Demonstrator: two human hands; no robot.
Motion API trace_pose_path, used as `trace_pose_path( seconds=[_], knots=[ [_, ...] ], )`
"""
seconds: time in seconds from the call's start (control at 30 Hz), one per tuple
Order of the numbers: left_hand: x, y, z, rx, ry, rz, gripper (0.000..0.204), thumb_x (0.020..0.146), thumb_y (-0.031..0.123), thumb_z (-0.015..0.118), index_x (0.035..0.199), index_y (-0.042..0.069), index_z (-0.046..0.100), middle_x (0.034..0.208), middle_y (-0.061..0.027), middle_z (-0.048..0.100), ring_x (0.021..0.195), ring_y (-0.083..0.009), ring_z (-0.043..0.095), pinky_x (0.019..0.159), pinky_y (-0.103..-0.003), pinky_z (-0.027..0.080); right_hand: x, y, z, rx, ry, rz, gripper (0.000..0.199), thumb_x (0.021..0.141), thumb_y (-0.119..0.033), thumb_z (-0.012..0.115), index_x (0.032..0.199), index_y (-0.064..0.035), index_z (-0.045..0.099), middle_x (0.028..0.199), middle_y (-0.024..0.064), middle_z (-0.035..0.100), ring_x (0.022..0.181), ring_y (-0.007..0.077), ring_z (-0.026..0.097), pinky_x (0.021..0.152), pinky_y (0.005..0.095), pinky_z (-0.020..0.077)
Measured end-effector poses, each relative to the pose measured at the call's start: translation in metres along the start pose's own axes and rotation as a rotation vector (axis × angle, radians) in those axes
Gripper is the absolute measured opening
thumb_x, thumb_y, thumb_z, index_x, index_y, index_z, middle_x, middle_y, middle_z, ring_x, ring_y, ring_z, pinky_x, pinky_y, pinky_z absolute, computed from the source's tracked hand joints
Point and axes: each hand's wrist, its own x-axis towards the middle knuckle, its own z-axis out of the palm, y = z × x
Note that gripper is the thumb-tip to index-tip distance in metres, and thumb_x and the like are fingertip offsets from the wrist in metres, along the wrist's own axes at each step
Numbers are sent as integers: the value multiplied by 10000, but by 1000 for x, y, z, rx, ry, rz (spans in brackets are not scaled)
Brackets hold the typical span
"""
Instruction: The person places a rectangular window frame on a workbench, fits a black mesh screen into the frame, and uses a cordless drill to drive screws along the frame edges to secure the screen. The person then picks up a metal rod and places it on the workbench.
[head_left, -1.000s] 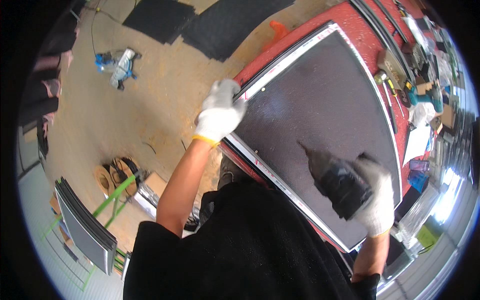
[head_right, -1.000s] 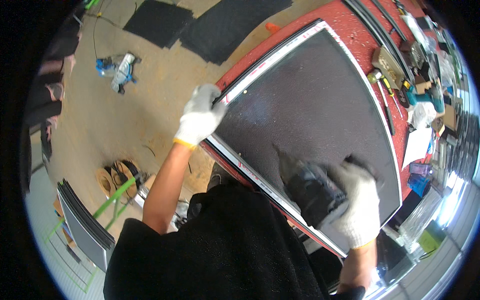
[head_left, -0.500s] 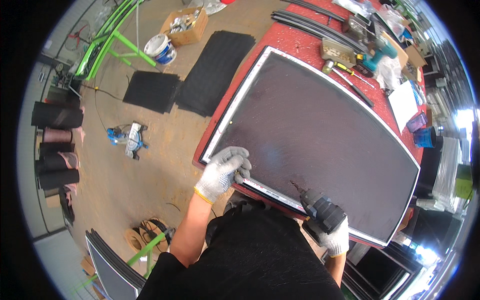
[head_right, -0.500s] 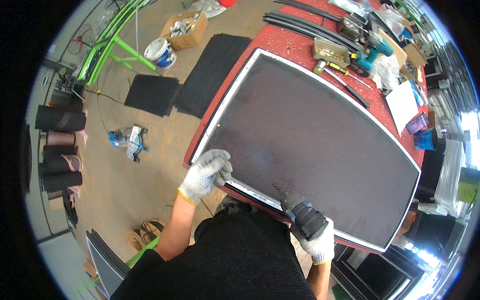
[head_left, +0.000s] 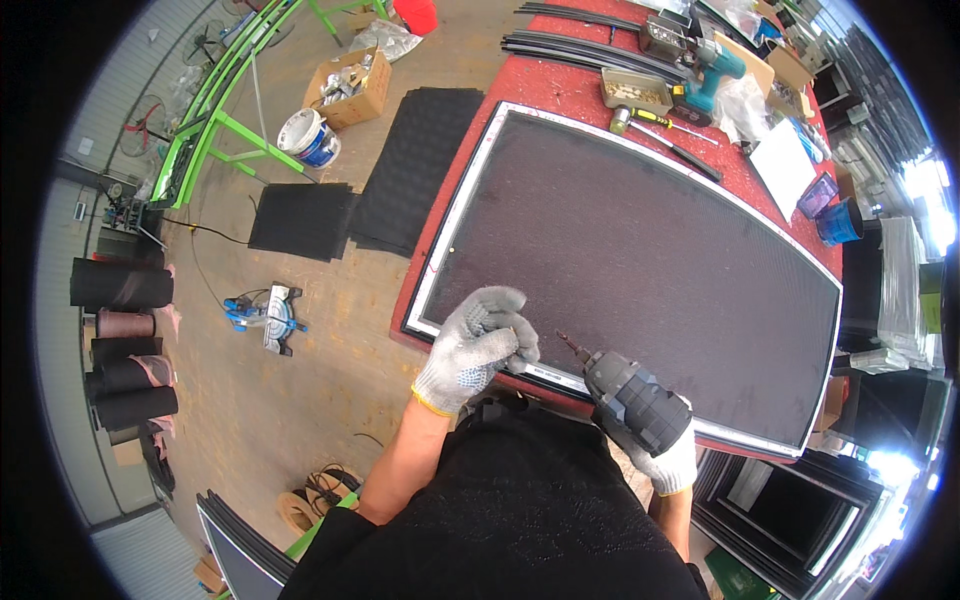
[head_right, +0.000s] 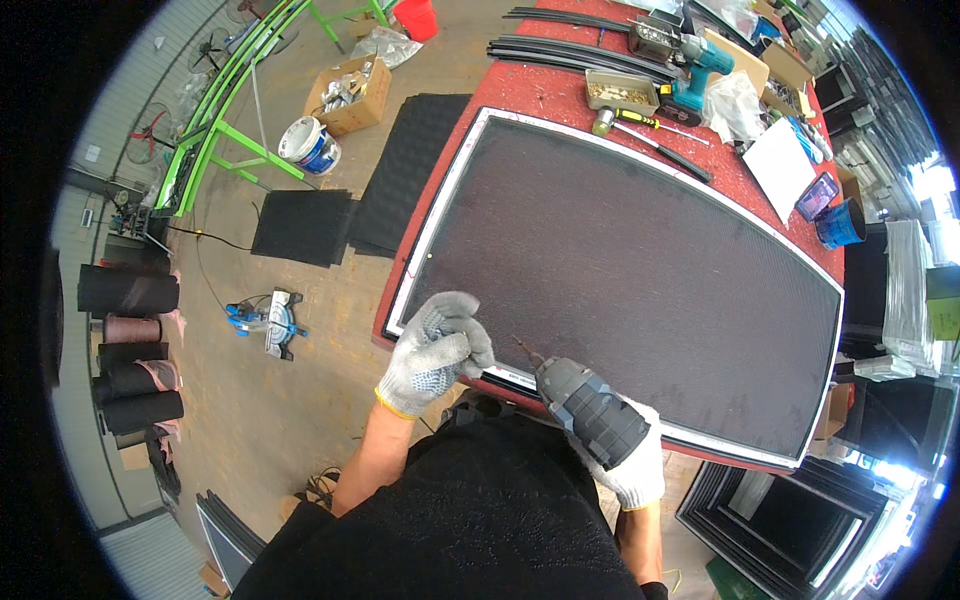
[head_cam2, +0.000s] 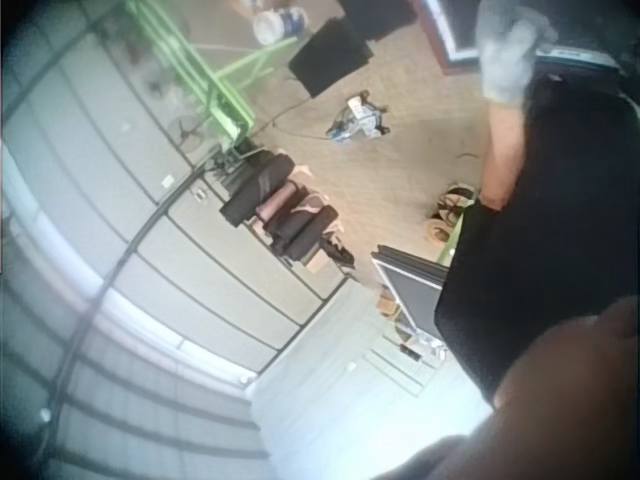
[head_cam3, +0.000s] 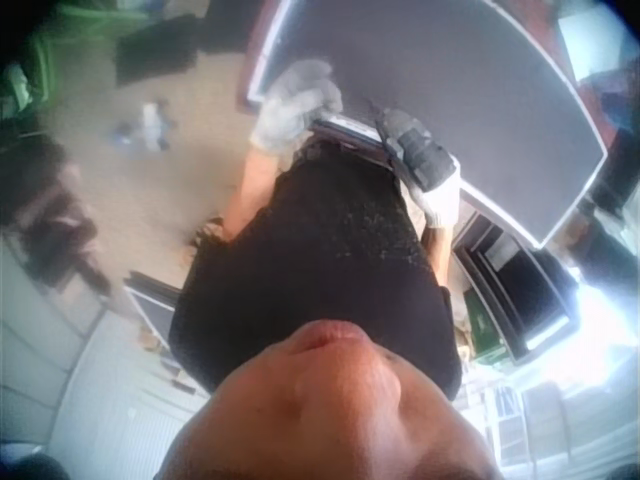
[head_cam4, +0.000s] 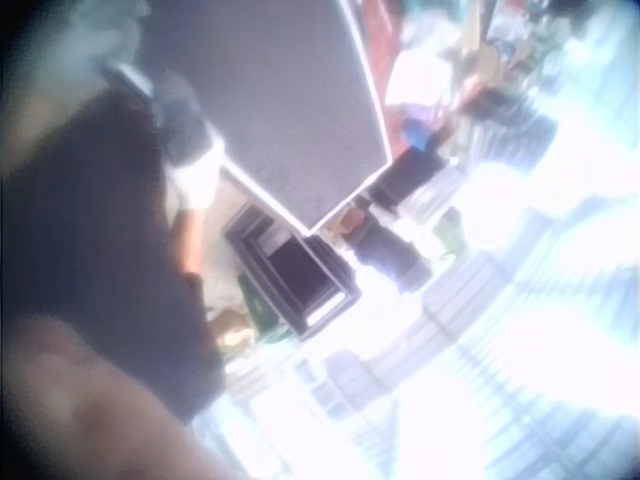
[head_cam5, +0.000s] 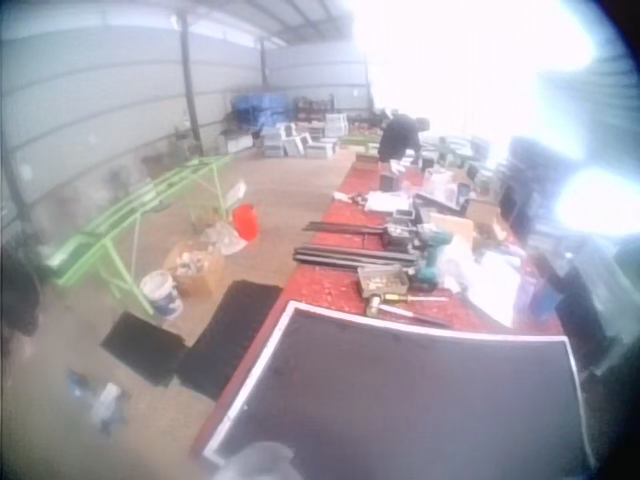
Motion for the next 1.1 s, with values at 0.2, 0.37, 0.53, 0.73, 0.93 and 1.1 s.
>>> trace_pose_path(
  seconds=[0.2,0.37,0.53,0.73,0.93,1.1],
  knots=[
    [-3,9,13,-69,146,-172,166,1114,172,737,1235,65,698,1153,-156,797,957,-251,796,709,-312,627,7,-9,-1,-67,4,-98,340,806,-163,934,1078,-7,804,991,127,827,839,269,806,815,376,644],
    [0,4,16,-344,168,-210,155,1130,257,736,1166,108,714,1063,-98,770,853,-192,726,597,-238,479,10,-12,3,37,6,-99,393,803,-178,931,1122,11,801,1008,141,827,850,284,805,823,386,642],
    [3,-1,17,-318,178,-227,174,1132,275,735,1140,103,716,985,-66,722,756,-137,612,588,-232,415,13,-15,12,83,-44,-17,383,804,-174,918,1122,6,800,997,139,817,839,293,795,822,394,641],
    [2,-6,12,-192,126,-186,178,1140,276,724,1138,101,693,1016,-70,717,740,-131,592,598,-251,416,22,-20,14,-73,-67,-113,340,816,-171,922,1099,-21,808,982,126,820,840,286,802,825,390,646],
    [9,-5,-2,-178,131,-214,164,1114,253,762,1118,98,707,957,-50,729,805,-138,673,640,-265,487,35,-16,22,-87,-49,-181,305,824,-179,941,1062,-38,813,986,110,827,841,271,811,817,386,658],
    [25,5,-11,-89,152,-286,207,1113,292,771,1118,98,700,909,-39,709,755,-112,641,602,-246,449,49,-11,22,-34,-116,-60,280,850,-169,934,1084,-61,823,1016,112,833,853,289,814,810,396,656]
  ],
)
